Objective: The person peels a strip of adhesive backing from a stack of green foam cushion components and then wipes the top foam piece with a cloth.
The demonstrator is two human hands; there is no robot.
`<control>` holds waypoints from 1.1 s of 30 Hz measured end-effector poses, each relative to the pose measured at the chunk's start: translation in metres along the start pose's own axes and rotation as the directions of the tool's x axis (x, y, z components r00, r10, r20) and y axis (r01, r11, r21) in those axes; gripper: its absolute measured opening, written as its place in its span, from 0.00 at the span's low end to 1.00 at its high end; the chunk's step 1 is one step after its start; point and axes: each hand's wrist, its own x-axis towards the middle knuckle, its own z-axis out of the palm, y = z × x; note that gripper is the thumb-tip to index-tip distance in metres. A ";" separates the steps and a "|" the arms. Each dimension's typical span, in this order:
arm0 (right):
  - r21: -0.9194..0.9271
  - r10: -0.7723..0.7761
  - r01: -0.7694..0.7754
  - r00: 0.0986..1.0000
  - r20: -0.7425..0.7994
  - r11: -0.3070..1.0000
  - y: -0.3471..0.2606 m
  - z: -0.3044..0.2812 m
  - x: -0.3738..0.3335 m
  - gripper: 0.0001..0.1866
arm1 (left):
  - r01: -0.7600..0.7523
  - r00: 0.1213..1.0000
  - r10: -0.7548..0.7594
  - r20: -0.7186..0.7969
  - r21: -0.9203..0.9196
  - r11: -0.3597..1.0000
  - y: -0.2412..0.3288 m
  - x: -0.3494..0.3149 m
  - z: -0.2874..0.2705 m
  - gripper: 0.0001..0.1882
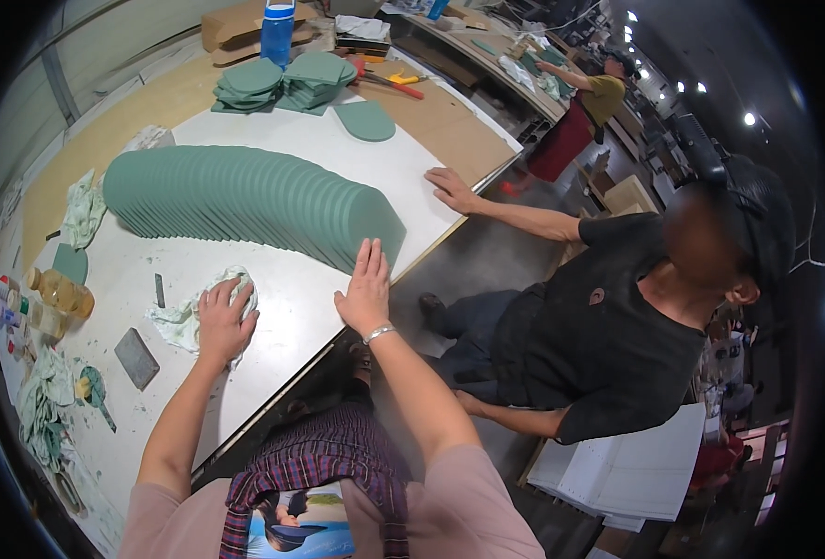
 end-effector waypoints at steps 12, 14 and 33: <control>0.016 0.002 -0.002 1.000 0.001 1.000 -0.004 0.000 -0.008 0.61 | 0.006 1.000 -0.006 0.030 0.005 1.000 0.001 -0.006 -0.005 0.29; 0.018 -0.001 0.001 1.000 -0.008 1.000 -0.003 0.002 -0.007 0.61 | -0.002 1.000 0.002 0.026 0.008 1.000 0.000 -0.007 -0.003 0.29; -0.003 -0.014 0.014 1.000 -0.011 1.000 0.002 -0.002 -0.009 0.57 | 0.035 0.999 -0.033 0.025 -0.071 0.997 0.005 -0.006 -0.004 0.28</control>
